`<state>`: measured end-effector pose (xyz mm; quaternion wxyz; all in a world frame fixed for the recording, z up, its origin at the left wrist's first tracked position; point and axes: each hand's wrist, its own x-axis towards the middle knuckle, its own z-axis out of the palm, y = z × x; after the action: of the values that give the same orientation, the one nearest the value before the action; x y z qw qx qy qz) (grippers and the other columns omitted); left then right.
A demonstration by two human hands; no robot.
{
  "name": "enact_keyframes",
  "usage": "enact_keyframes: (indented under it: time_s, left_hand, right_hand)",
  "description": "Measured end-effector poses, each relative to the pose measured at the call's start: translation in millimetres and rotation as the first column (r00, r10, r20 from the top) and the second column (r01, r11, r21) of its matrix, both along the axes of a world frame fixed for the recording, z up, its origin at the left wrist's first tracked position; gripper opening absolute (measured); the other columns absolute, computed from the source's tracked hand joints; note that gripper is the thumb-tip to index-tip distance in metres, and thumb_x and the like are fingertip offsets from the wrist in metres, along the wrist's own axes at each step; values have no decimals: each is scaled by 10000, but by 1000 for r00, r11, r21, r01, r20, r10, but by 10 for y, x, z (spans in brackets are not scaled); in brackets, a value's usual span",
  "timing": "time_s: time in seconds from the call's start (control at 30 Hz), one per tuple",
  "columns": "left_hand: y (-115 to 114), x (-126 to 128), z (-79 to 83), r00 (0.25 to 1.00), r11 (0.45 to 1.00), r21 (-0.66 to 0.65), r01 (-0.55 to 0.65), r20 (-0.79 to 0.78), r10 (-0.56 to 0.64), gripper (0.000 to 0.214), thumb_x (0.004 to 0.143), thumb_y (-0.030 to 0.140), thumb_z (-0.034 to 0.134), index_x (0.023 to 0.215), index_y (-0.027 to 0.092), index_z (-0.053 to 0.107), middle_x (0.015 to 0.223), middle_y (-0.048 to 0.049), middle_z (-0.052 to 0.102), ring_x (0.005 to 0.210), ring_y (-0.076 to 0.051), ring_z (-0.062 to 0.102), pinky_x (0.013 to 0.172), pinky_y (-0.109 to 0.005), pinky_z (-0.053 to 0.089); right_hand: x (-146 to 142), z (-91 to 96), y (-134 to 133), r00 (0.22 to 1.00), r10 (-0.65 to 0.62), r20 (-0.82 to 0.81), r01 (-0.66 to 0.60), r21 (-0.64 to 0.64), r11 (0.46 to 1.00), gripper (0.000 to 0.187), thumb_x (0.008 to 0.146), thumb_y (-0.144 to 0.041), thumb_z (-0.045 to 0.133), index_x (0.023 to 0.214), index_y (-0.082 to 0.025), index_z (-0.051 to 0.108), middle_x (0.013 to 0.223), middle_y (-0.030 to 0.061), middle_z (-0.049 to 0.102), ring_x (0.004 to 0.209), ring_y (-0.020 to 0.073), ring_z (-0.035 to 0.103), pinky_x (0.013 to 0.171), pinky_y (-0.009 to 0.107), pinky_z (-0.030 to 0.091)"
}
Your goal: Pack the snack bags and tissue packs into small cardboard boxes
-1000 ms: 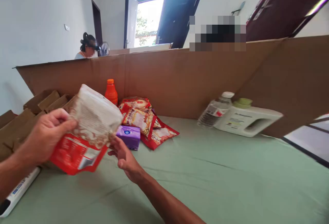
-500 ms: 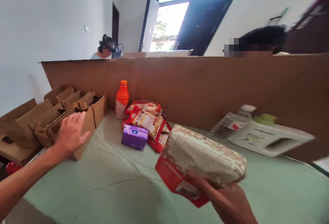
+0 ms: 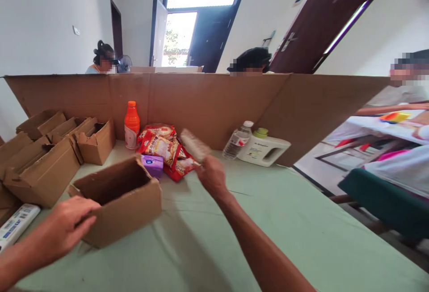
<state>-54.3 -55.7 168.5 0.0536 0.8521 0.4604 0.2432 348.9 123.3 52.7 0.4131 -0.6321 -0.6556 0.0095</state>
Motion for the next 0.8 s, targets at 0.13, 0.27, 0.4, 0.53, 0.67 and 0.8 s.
enact_keyframes:
  time_s: [0.13,0.27,0.4,0.53,0.67,0.8]
  left_hand:
    - [-179,506,-168,964,955,144,259,-105,-245,284,808,62,456,956,247,613,730,-17,709,643,-190,657,808,-378,565]
    - [-182,812,-201,946,938,151,311,-144,-290,293,795,26,461,961,227,596,785,-34,714,745,-208,681,955,-461,529]
    - [-147,850,-181,949,916,249,315,-104,-298,275,852,33,526,1065,190,601,957,-59,735,1075,-249,668,1099,-505,429]
    - [-240,684,-444,967,932,349,92,193,-168,548,824,159,670,1351,204,525,1401,-128,569,1344,-313,497,1156,-527,379]
    - [-398,634,-1065,704,963,23,-268,688,179,624,873,322,634,1462,259,438,1521,-107,455,1406,-332,428,1180,-541,342]
    - [-492,841,-1664,504,905,-393,-160,756,418,723,844,532,641,1468,225,447,1484,-138,518,1381,-382,469,1169,-535,372]
  right_hand:
    - [-317,-257,12,970,238,-51,-241,-72,968,420,738,-301,669,1139,-176,660,1239,151,678,1178,298,604,1015,451,478]
    - [-148,-410,-362,948,264,-180,-290,-136,947,397,843,-379,566,1159,-160,664,1261,170,673,1166,303,628,996,484,504]
    - [194,-383,-1004,897,296,-329,-383,-242,891,418,925,-512,508,1131,-195,686,1149,126,736,986,260,713,860,400,581]
    - [367,-459,-1660,761,353,-545,-558,-271,785,533,902,-601,577,1292,-244,639,1347,122,651,1185,298,644,951,406,553]
    - [230,-686,-1960,729,411,-547,-613,-254,748,810,821,-684,642,1485,-250,479,1497,141,518,1337,353,524,1068,499,476]
    - [-3,-932,-1986,839,378,-392,-496,-261,828,803,806,-652,670,1447,-189,528,1418,172,588,1313,373,545,1072,542,467]
